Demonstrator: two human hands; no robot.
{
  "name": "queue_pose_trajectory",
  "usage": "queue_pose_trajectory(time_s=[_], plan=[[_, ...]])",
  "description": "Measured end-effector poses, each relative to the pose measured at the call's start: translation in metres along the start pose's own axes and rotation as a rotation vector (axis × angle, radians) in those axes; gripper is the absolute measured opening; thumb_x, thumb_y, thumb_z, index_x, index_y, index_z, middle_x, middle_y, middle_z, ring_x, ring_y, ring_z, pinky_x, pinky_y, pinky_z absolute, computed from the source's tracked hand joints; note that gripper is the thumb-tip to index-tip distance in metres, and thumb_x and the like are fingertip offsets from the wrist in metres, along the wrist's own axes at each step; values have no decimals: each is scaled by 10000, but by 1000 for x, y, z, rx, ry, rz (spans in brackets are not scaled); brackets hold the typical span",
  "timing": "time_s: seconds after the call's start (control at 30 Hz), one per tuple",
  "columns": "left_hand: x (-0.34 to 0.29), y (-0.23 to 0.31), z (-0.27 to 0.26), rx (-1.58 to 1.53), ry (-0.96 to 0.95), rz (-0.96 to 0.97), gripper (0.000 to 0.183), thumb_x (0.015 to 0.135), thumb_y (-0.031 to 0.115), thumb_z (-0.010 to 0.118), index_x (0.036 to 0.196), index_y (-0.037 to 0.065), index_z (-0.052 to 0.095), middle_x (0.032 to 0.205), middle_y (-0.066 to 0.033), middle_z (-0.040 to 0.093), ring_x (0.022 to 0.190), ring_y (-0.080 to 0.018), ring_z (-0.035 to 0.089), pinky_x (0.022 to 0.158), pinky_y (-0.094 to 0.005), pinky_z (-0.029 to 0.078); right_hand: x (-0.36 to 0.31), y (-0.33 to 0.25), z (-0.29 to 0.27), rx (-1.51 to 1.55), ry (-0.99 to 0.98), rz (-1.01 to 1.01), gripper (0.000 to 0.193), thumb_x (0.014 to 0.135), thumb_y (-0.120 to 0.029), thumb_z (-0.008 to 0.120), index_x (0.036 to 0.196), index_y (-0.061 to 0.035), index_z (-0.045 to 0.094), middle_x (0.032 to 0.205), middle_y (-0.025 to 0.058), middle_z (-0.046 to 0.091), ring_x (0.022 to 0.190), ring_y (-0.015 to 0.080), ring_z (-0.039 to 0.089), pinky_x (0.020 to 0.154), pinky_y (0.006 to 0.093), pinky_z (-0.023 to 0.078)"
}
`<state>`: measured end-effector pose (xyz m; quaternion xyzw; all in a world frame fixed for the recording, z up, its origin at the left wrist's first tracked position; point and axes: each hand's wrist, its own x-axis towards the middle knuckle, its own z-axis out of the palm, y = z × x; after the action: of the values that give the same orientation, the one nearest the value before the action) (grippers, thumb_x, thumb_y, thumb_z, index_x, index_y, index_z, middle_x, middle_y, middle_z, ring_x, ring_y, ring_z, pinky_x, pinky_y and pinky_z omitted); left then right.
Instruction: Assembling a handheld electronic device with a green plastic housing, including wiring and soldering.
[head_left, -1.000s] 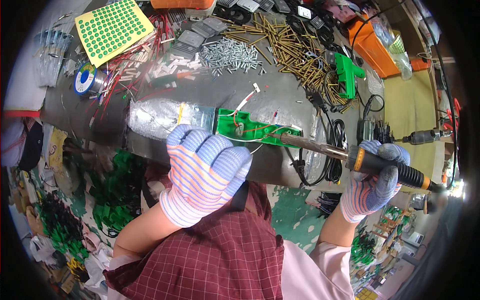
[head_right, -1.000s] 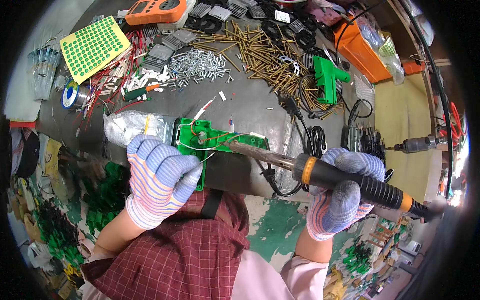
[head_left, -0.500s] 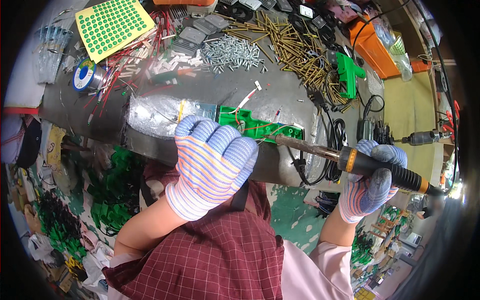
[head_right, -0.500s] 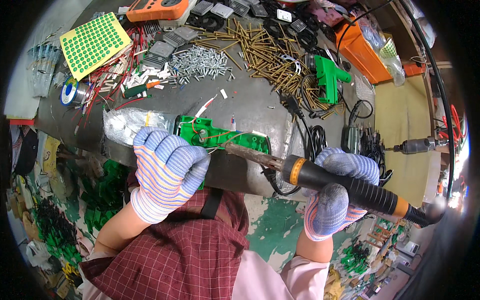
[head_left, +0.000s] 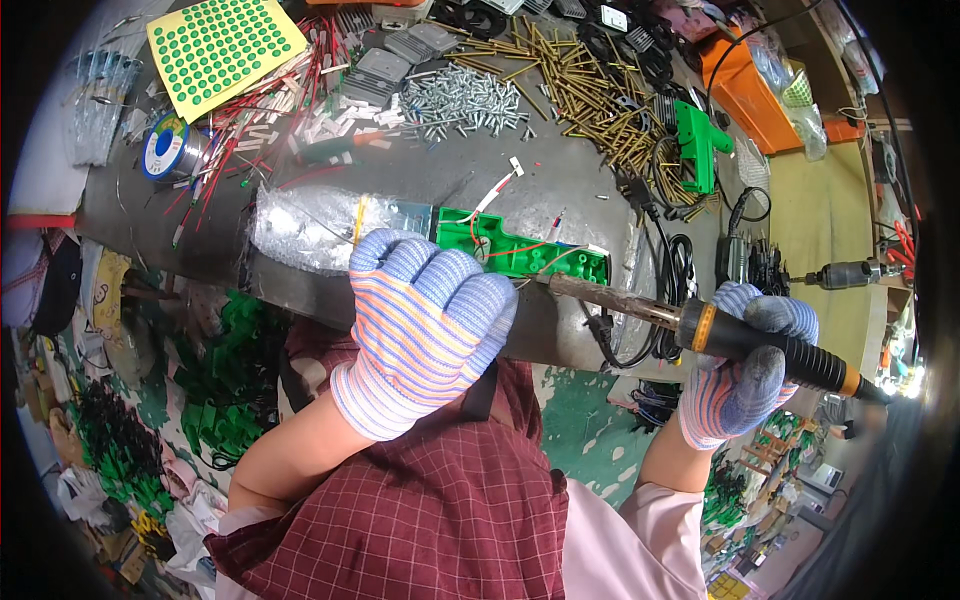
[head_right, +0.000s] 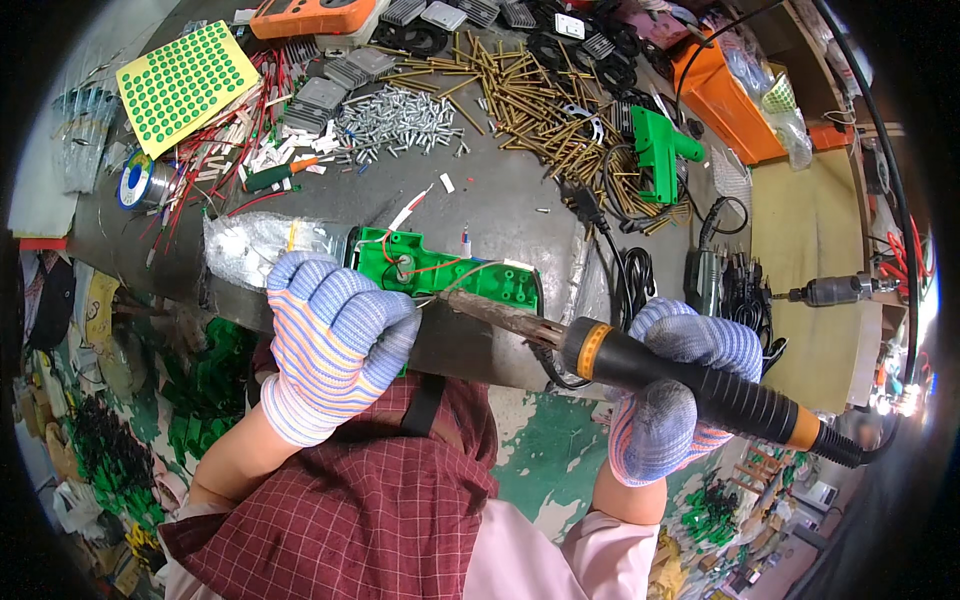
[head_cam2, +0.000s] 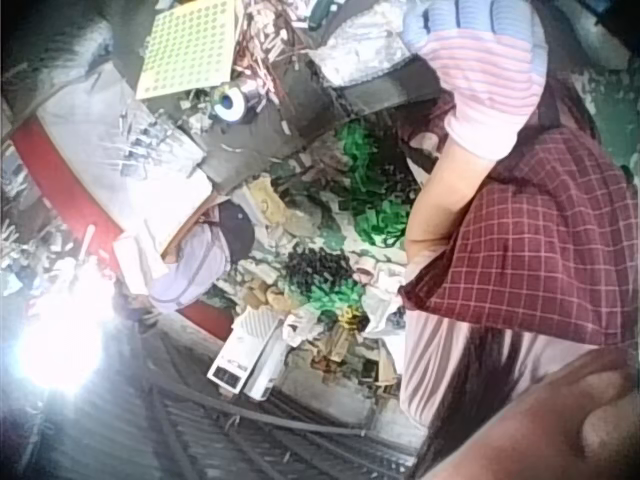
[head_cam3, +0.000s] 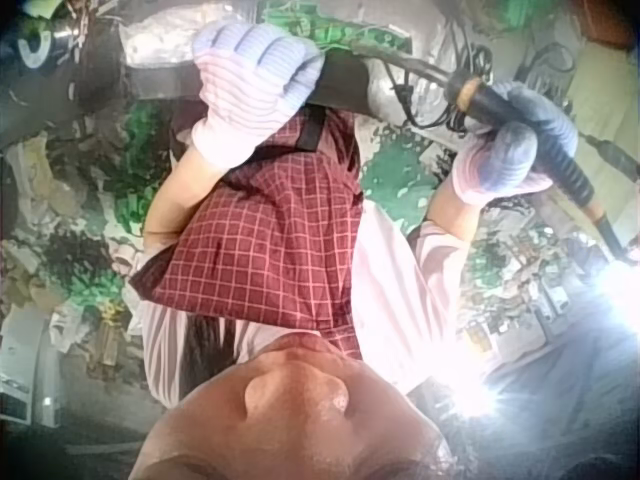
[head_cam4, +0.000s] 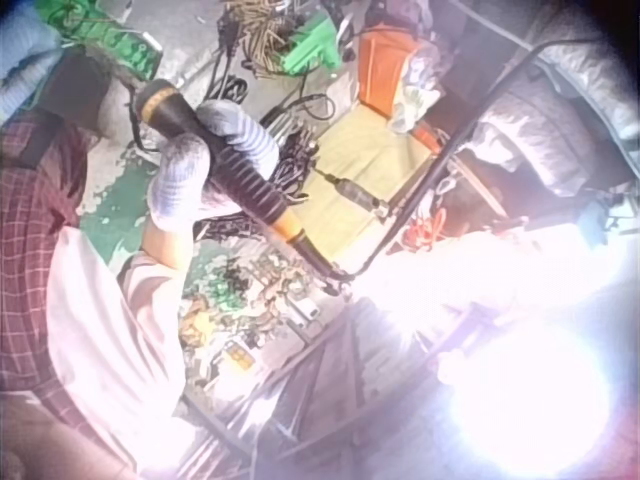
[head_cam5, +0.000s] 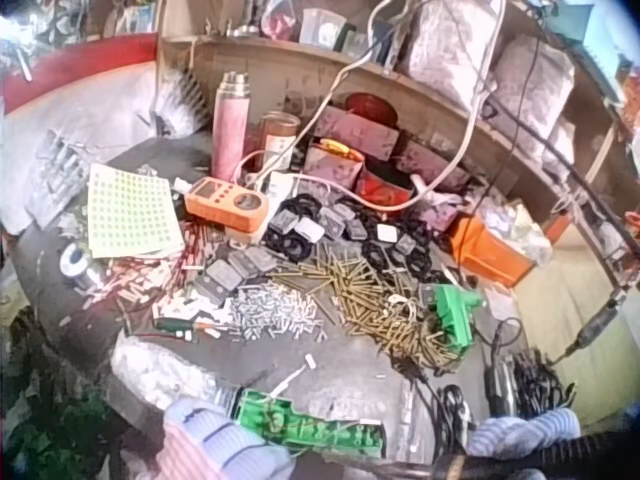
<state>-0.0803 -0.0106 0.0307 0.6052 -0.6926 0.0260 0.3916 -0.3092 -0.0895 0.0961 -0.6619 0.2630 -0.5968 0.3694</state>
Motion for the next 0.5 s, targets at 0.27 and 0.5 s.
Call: queue_pose_trajectory(time_s=[0.27,0.5], plan=[[2,-3,6,-14,8,25,224,648,158,763,805,178,605,761,-12,532,750,-247,535,753,-420,397,-1,-5,-2,17,21,72,337,856,-226,722,1000,14,534,884,89,532,574,143,436,547,278,380],[3,-5,6,-35,15,32,214,661,158,764,808,178,609,760,-11,535,750,-246,537,756,-420,400,-2,0,-3,1,25,27,325,849,-220,716,1011,2,542,899,87,540,600,146,446,595,290,391]])
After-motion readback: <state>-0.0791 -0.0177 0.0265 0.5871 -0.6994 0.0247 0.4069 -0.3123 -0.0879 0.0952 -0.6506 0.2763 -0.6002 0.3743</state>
